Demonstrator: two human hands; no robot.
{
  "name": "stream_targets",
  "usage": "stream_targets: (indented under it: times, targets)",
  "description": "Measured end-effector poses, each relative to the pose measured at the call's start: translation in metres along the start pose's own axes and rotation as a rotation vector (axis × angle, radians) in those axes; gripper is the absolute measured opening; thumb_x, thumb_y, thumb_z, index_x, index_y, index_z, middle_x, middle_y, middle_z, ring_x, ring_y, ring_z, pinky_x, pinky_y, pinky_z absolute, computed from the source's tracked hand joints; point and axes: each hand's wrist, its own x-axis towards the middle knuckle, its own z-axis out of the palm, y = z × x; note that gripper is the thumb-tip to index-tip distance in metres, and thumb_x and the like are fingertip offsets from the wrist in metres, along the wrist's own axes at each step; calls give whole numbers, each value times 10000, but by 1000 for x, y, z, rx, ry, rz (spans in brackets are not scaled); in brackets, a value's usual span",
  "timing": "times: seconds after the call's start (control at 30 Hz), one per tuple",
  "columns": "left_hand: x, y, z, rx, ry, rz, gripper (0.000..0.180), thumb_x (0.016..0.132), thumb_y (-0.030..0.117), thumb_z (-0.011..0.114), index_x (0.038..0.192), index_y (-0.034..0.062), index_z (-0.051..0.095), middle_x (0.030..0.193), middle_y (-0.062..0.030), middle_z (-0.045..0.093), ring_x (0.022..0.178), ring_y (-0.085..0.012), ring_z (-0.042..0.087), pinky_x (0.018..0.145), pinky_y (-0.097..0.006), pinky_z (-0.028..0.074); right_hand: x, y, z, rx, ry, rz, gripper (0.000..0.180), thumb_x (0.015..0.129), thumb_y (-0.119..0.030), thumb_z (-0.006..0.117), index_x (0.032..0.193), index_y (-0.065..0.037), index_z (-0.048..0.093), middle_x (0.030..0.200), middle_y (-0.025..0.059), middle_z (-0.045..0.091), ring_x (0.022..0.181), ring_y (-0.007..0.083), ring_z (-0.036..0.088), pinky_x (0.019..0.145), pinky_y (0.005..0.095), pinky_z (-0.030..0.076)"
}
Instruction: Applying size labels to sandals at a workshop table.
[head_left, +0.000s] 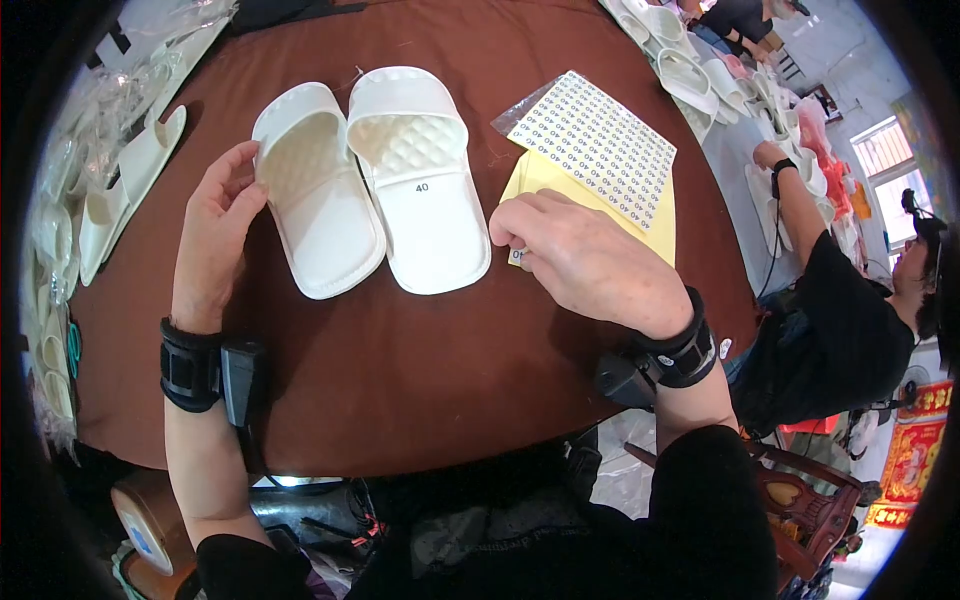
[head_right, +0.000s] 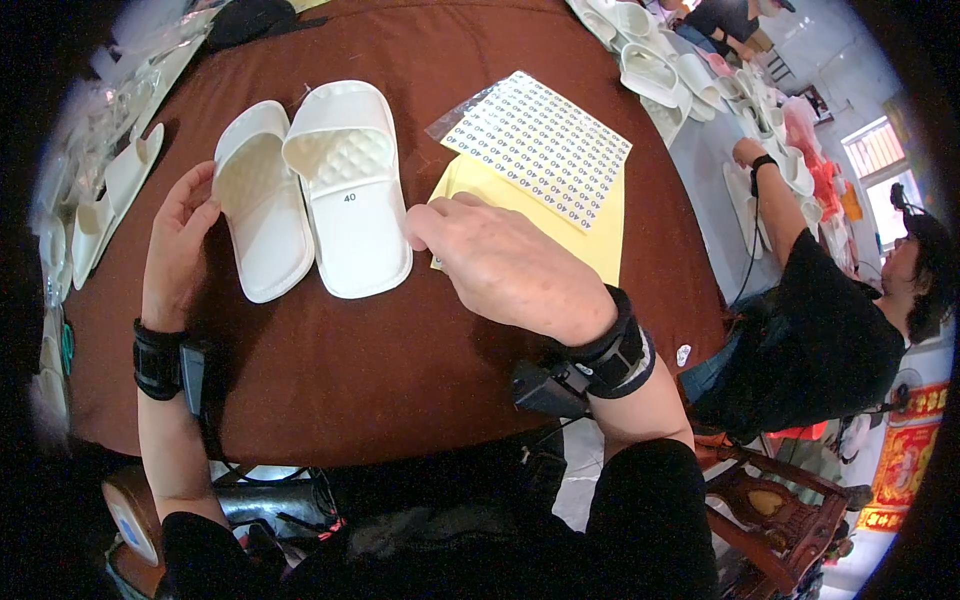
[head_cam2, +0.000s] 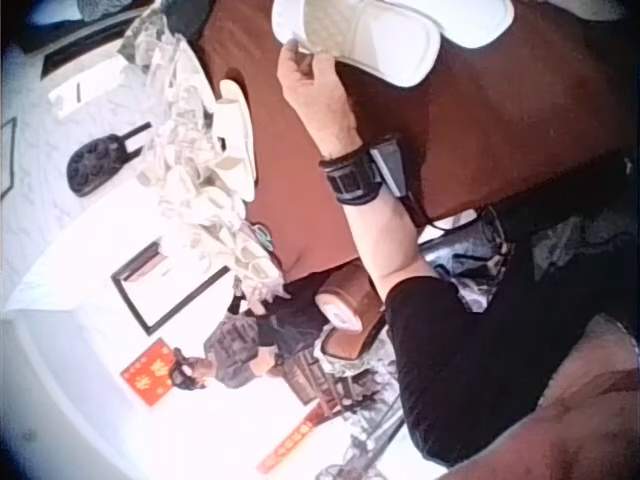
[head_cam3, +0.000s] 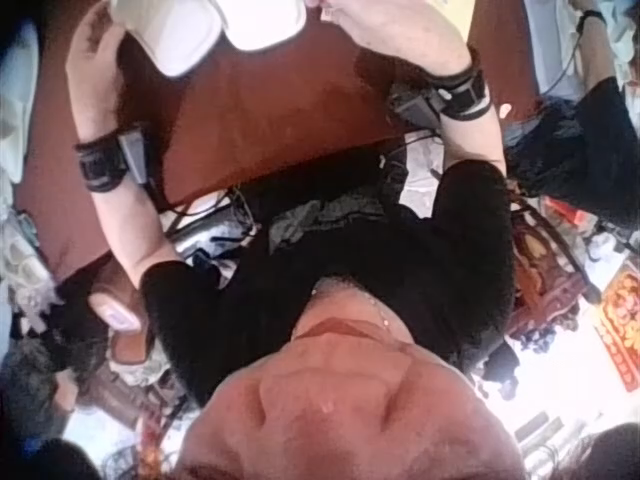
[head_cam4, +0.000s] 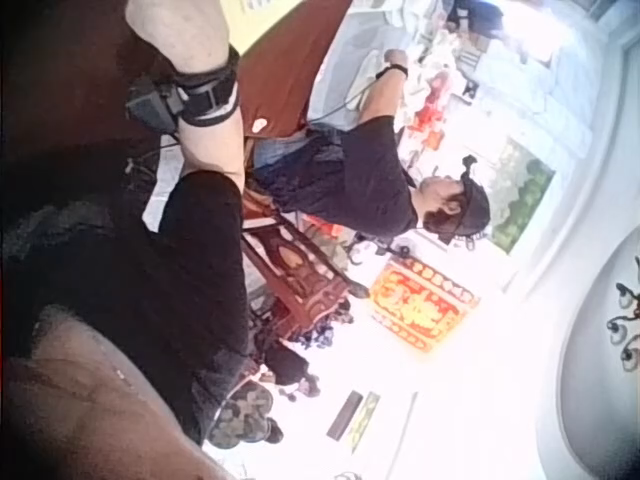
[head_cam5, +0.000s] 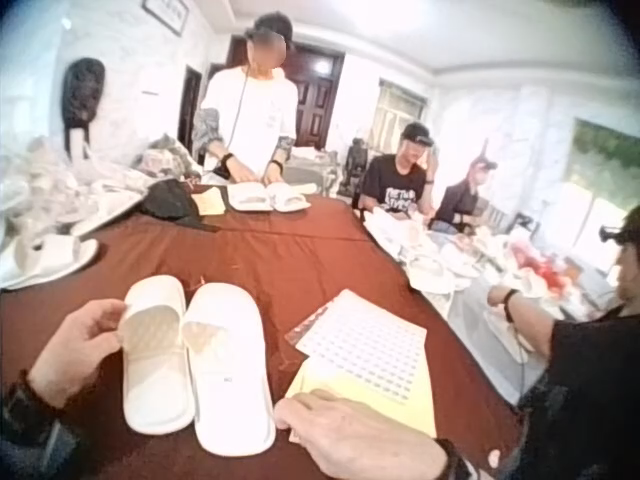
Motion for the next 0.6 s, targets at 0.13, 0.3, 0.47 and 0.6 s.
stream_targets:
  times: [0.13,0.3,0.47,0.6]
  targets:
    - [0,1,1,2,3,17,453,889,59,562,1328,-23,490,1128,-96,606,1049,-149,555,971,-305,418,1,-1,0,-22,-27,24,143,828,46,512,956,-17,525,898,136,597,922,318,578,786,394,469]
    - [1,-3,-2,5,-11,2,451,895,59,556,1334,-19,487,1123,-95,608,1043,-150,556,972,-305,419,1,-1,1,-24,-30,40,138,828,53,505,946,-18,515,888,135,592,910,313,577,775,392,467]
    - [1,-2,0,-8,-11,11,448,897,58,554,1334,-14,487,1119,-94,609,1036,-147,556,967,-301,421,1,0,-1,-5,-72,73,139,834,51,510,951,-23,512,871,128,584,891,295,572,777,391,466]
    - [2,-5,-3,10,-24,12,448,899,62,557,1334,-16,487,1127,-92,606,1036,-146,555,966,-302,422,2,-1,0,20,-65,71,134,837,48,512,951,-23,510,871,127,581,889,294,569,788,389,464]
